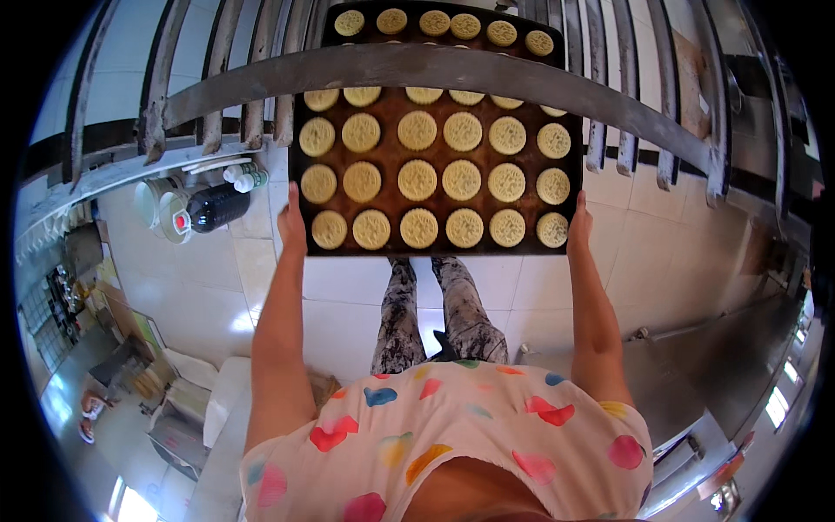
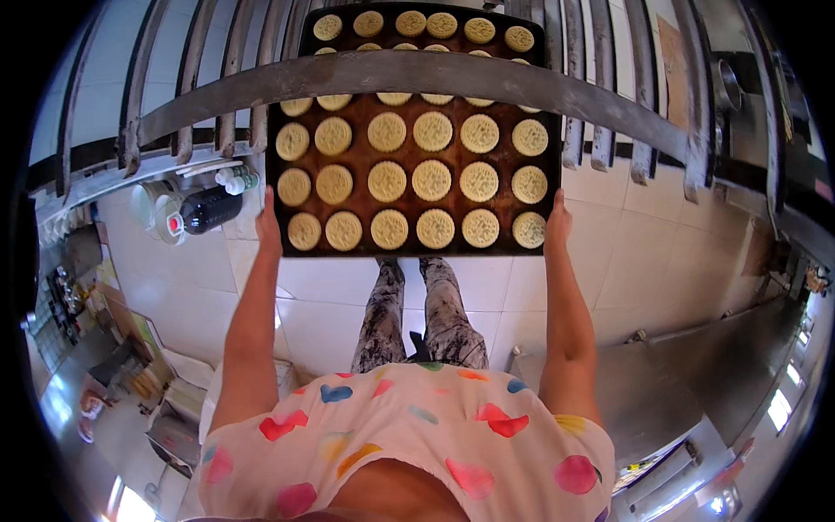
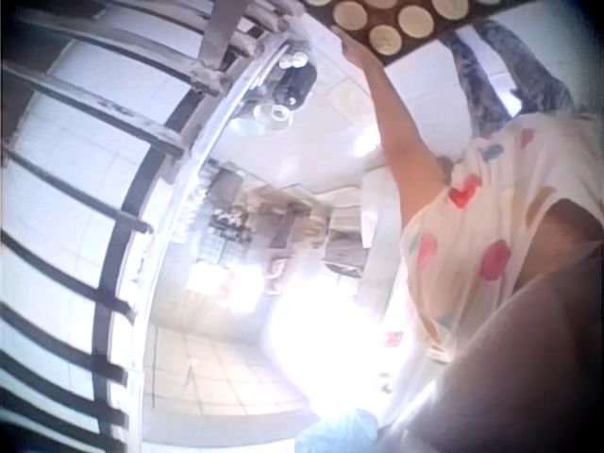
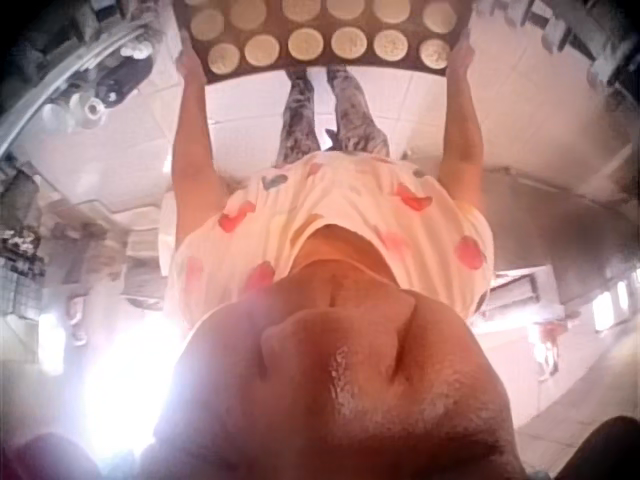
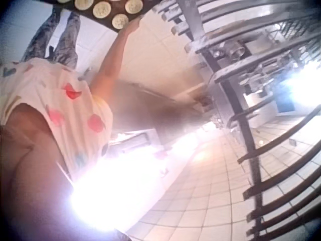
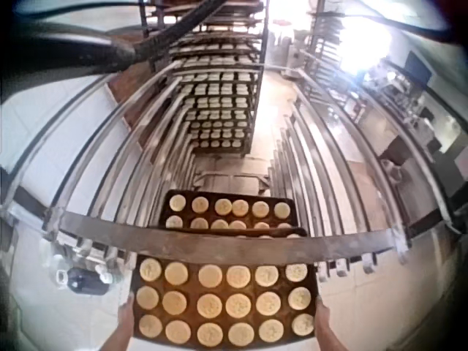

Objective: The person carries trays of round cookies from a rack to a workbench and aligns the cookies on the trays by hand.

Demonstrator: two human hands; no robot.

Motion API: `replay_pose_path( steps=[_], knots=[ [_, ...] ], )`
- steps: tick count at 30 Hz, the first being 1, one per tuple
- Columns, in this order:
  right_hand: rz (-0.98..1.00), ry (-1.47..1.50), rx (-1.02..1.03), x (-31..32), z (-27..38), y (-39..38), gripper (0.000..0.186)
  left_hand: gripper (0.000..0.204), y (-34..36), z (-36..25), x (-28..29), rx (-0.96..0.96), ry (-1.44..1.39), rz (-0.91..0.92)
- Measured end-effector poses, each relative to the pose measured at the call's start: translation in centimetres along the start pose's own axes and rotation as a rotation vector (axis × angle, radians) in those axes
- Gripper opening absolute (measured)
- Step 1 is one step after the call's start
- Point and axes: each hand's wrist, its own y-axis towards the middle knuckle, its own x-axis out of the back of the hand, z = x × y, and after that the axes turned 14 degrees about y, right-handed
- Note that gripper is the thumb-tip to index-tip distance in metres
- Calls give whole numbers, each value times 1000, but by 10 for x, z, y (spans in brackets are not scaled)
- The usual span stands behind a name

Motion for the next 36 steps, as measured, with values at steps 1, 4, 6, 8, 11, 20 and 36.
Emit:
replay_pose_path(
  steps=[1,4,6,8,11,20,36],
  knots=[
    [-20,-12,53,26,-27,-19,78,78,-28,32,9,12,13,23],
    [49,-108,38,48,-24,-38,78,76,-64,15,31,-16,-94,-30],
    [63,-213,-20,86,-31,-84,78,77,-103,57,55,94,24,39],
    [40,-252,-38,114,-36,-127,78,79,-129,73,79,59,-31,95],
    [20,-228,-59,144,-43,-184,80,84,-156,99,111,114,-3,158],
    [-210,-126,-139,245,-150,-394,82,76,-240,149,191,-41,-150,355],
    [-736,575,-384,462,-368,-750,86,66,-491,190,204,-603,-106,702]
  ],
)
